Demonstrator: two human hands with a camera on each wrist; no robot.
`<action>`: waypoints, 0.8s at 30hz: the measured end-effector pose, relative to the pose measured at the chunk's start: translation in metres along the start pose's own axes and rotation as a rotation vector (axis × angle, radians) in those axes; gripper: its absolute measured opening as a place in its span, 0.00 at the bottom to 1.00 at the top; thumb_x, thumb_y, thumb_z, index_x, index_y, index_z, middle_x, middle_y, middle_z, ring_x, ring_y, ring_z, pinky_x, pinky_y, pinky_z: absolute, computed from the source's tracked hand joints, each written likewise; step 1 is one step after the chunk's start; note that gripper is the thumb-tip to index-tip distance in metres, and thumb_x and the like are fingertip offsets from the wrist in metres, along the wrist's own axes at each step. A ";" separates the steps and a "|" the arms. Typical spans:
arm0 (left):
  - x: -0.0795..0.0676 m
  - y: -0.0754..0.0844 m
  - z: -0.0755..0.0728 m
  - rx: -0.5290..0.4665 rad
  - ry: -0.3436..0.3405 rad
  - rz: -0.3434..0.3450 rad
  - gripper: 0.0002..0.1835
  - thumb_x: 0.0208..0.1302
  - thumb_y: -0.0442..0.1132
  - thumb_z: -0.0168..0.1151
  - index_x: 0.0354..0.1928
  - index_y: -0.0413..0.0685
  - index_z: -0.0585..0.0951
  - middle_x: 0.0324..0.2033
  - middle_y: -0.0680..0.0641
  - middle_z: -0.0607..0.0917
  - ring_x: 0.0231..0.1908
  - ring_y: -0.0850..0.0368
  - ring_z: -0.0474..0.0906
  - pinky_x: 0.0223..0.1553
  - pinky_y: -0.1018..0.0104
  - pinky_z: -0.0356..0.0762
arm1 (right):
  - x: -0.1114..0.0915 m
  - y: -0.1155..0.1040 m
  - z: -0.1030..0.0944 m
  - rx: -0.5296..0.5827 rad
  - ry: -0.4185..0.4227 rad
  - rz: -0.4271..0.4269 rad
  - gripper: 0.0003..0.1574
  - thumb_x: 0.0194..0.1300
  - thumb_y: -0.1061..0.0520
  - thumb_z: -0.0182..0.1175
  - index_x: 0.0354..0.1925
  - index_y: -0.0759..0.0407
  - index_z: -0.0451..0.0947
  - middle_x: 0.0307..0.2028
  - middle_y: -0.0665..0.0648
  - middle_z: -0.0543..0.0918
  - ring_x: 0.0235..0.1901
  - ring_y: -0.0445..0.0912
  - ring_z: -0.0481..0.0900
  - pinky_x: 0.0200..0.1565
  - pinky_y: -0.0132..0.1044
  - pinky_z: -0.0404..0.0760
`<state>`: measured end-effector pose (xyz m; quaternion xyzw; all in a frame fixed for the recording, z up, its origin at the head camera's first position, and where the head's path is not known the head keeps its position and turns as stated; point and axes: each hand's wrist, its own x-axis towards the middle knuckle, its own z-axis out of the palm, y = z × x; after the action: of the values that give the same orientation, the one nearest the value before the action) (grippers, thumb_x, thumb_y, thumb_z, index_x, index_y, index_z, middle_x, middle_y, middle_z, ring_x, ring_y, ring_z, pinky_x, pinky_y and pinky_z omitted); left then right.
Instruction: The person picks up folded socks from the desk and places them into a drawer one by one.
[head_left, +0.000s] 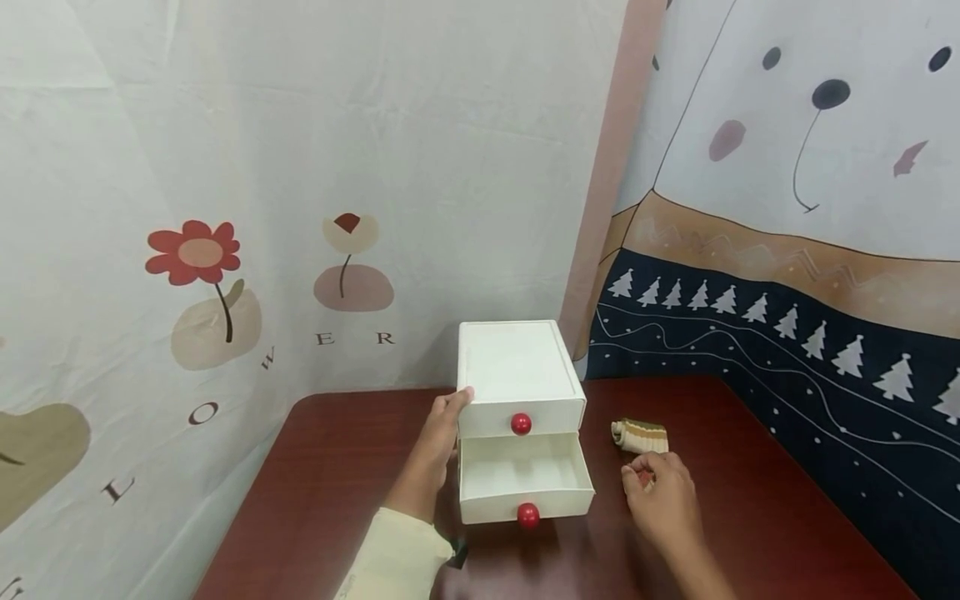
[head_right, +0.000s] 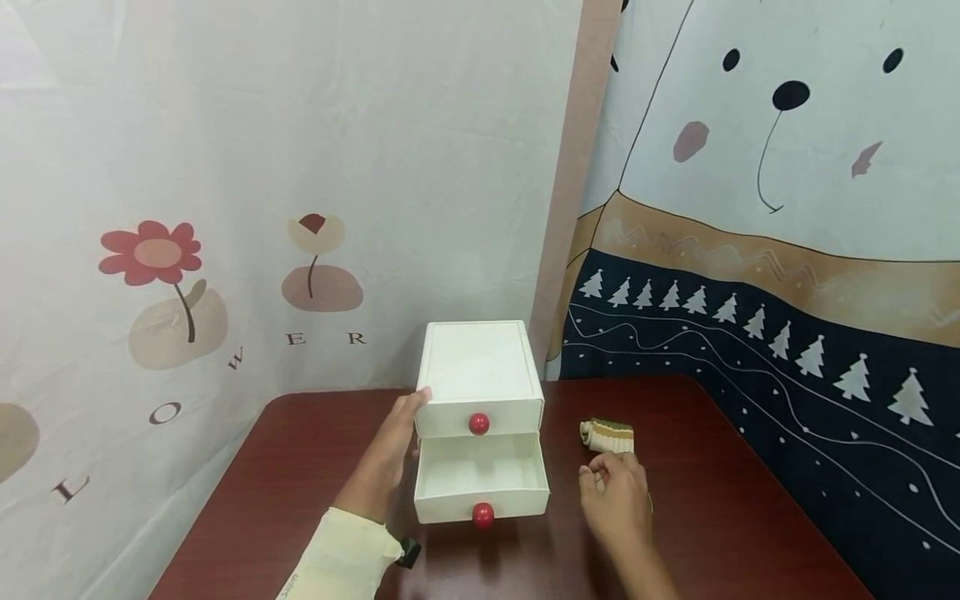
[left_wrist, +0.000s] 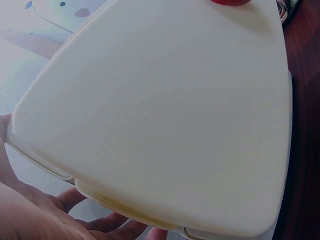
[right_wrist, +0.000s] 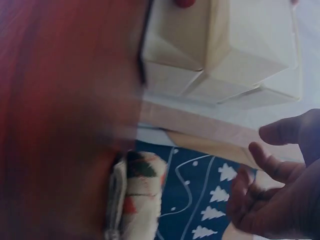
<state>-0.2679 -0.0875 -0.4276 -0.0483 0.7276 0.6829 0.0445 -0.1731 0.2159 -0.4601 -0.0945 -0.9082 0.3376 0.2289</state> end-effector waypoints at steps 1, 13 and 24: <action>0.000 0.000 0.000 0.001 0.000 0.000 0.43 0.76 0.70 0.55 0.77 0.47 0.65 0.72 0.32 0.75 0.73 0.32 0.69 0.68 0.25 0.67 | 0.001 0.003 0.000 -0.005 -0.029 0.015 0.05 0.70 0.59 0.70 0.35 0.57 0.84 0.45 0.66 0.82 0.48 0.61 0.78 0.48 0.54 0.76; 0.001 -0.001 0.000 -0.027 0.007 0.006 0.39 0.76 0.69 0.56 0.74 0.48 0.68 0.67 0.34 0.79 0.71 0.35 0.70 0.63 0.33 0.68 | 0.022 0.036 0.004 -0.101 -0.275 0.186 0.13 0.75 0.50 0.63 0.51 0.56 0.81 0.67 0.81 0.65 0.66 0.78 0.57 0.56 0.79 0.64; -0.001 -0.004 -0.002 -0.018 -0.007 0.041 0.38 0.77 0.68 0.55 0.72 0.47 0.68 0.65 0.35 0.79 0.68 0.36 0.72 0.58 0.39 0.69 | 0.040 0.052 0.003 -0.123 -0.406 0.150 0.12 0.76 0.52 0.64 0.51 0.57 0.83 0.58 0.81 0.78 0.58 0.80 0.73 0.52 0.74 0.75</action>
<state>-0.2667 -0.0894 -0.4316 -0.0313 0.7222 0.6902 0.0325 -0.2086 0.2665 -0.4818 -0.1058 -0.9449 0.3096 0.0092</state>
